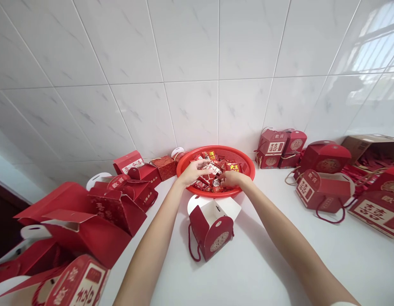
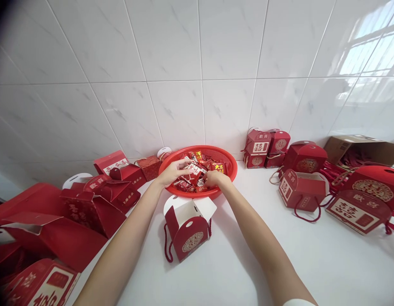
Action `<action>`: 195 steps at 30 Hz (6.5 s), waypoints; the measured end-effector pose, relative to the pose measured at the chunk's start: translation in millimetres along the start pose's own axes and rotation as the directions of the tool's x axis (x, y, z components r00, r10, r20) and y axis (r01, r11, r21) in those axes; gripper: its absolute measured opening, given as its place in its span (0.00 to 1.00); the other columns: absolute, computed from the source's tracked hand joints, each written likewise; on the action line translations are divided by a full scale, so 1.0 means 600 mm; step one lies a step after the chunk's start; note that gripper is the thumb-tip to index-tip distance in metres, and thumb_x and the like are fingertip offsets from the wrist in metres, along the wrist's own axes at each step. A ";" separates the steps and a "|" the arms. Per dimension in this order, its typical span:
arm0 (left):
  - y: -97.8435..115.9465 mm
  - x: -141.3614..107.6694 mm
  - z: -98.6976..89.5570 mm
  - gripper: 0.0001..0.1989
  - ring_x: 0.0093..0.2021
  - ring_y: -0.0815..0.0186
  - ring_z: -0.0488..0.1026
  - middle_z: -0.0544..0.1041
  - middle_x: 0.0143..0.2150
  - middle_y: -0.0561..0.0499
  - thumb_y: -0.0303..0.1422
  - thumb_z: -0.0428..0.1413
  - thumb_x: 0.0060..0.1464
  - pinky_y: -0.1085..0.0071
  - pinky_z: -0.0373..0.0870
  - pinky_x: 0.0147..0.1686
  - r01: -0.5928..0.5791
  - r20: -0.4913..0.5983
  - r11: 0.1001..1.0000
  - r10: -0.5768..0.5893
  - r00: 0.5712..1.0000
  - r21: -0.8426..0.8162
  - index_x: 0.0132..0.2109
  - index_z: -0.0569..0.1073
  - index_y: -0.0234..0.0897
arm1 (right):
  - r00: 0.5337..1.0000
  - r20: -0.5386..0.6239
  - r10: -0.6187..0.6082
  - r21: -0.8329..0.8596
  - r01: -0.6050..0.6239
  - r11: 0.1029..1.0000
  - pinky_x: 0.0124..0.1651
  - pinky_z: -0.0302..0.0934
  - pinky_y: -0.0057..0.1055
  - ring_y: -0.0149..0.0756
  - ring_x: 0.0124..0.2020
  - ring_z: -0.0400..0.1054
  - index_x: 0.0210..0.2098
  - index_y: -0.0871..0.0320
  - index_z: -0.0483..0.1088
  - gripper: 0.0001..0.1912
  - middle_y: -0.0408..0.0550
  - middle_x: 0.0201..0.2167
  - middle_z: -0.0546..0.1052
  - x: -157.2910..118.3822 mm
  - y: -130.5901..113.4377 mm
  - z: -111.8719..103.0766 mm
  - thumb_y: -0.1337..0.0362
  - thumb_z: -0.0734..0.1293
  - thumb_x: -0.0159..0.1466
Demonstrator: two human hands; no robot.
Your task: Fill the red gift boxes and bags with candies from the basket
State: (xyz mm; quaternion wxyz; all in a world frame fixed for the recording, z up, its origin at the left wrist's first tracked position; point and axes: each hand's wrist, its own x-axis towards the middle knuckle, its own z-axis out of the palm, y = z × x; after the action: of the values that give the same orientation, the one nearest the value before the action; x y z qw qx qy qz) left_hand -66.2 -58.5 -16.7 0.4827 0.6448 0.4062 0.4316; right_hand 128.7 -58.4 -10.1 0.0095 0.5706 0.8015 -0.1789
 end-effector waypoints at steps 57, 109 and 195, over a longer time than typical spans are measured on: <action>0.000 -0.017 0.006 0.23 0.56 0.56 0.73 0.77 0.54 0.45 0.36 0.67 0.42 0.63 0.70 0.54 -0.298 -0.504 0.946 0.195 0.841 -0.130 0.48 0.77 0.39 | 0.878 -0.427 -0.218 0.705 0.474 0.528 0.40 0.68 0.33 0.39 0.32 0.75 0.25 0.58 0.79 0.05 0.46 0.27 0.81 -0.005 0.007 -0.003 0.67 0.75 0.46; 0.231 -0.228 0.082 0.09 0.36 0.63 0.75 0.79 0.37 0.50 0.36 0.59 0.57 0.67 0.73 0.40 -0.298 -0.314 0.760 0.544 0.778 0.578 0.35 0.85 0.44 | 0.726 -0.674 -0.134 0.733 0.636 -0.242 0.37 0.70 0.31 0.32 0.30 0.71 0.30 0.57 0.77 0.10 0.44 0.29 0.77 -0.201 -0.118 -0.044 0.57 0.74 0.59; 0.185 -0.181 0.043 0.25 0.68 0.53 0.63 0.69 0.66 0.45 0.33 0.57 0.59 0.58 0.69 0.62 -0.263 -0.148 0.927 0.309 0.939 0.266 0.63 0.70 0.42 | 0.806 -0.586 -0.080 0.794 0.591 0.139 0.36 0.65 0.31 0.33 0.30 0.70 0.30 0.59 0.76 0.17 0.47 0.29 0.78 -0.181 -0.073 -0.055 0.50 0.75 0.55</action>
State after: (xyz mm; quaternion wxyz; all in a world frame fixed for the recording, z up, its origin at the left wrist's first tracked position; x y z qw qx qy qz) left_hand -61.9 -190.2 69.2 0.2916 0.7079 0.4006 0.5034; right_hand 132.5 -159.8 56.6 -0.5518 0.2716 0.6053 -0.5052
